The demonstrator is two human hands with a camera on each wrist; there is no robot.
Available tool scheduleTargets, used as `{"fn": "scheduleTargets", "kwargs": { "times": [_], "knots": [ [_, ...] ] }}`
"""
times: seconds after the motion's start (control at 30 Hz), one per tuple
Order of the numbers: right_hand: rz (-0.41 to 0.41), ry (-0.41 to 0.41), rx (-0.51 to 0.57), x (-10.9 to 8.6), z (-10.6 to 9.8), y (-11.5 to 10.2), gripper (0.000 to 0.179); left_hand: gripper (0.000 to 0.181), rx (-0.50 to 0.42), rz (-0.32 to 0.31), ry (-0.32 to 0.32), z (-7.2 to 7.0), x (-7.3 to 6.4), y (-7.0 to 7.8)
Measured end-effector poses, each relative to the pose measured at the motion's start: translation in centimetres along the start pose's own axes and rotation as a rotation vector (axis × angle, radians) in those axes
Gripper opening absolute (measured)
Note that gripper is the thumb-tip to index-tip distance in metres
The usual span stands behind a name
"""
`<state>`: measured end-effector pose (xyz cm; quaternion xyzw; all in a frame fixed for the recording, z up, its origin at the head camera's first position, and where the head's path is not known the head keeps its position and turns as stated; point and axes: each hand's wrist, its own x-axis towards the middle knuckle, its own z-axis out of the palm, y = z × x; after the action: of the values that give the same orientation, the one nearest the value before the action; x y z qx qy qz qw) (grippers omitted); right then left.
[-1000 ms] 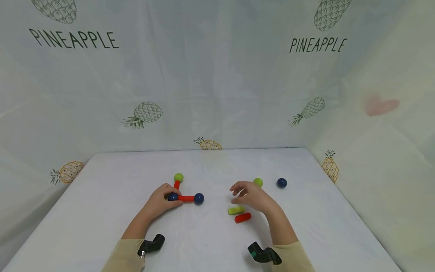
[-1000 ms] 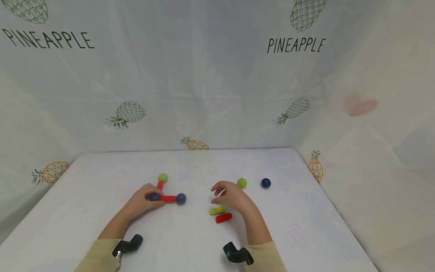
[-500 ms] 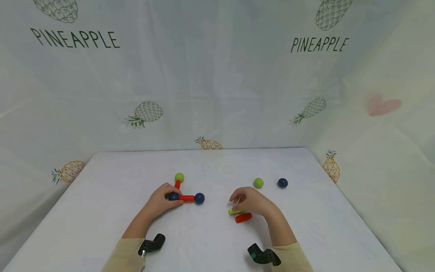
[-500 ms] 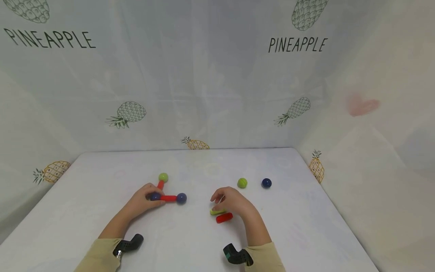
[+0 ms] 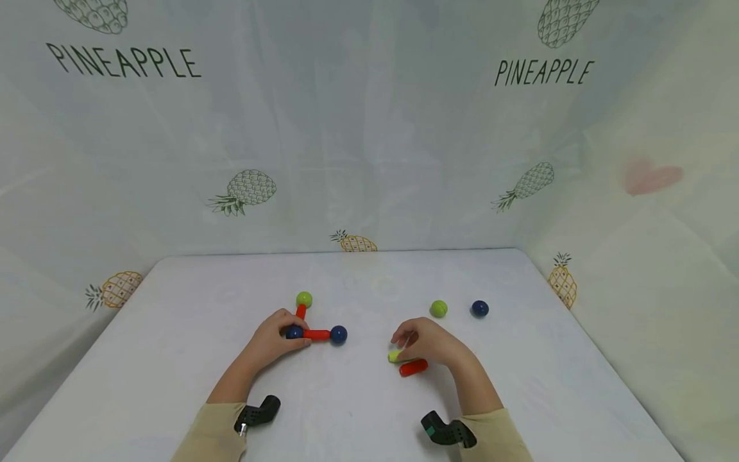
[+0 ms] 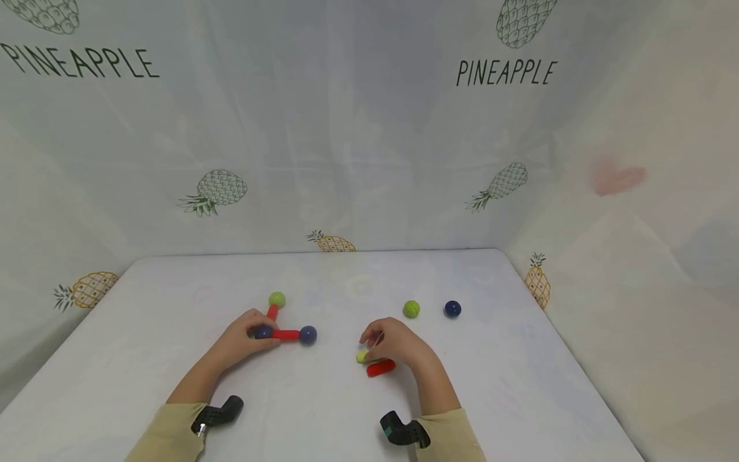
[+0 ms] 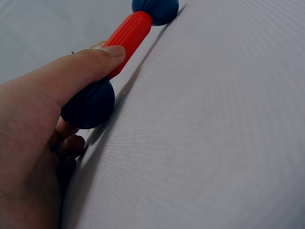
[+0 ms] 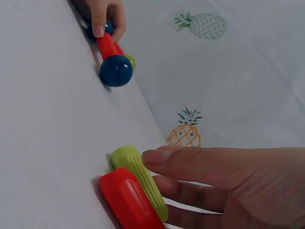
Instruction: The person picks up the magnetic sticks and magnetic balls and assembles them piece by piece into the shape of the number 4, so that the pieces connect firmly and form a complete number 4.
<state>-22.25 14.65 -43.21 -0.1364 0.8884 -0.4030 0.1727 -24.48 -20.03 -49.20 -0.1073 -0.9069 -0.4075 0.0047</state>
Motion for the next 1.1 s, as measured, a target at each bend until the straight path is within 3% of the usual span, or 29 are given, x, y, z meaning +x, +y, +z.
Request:
{"fn": "scheduleTargets", "kwargs": {
  "times": [1.1],
  "knots": [
    [0.022, -0.009, -0.012, 0.07, 0.73, -0.12, 0.021, 0.021, 0.016, 0.018, 0.011, 0.05, -0.08, -0.03]
  ]
}}
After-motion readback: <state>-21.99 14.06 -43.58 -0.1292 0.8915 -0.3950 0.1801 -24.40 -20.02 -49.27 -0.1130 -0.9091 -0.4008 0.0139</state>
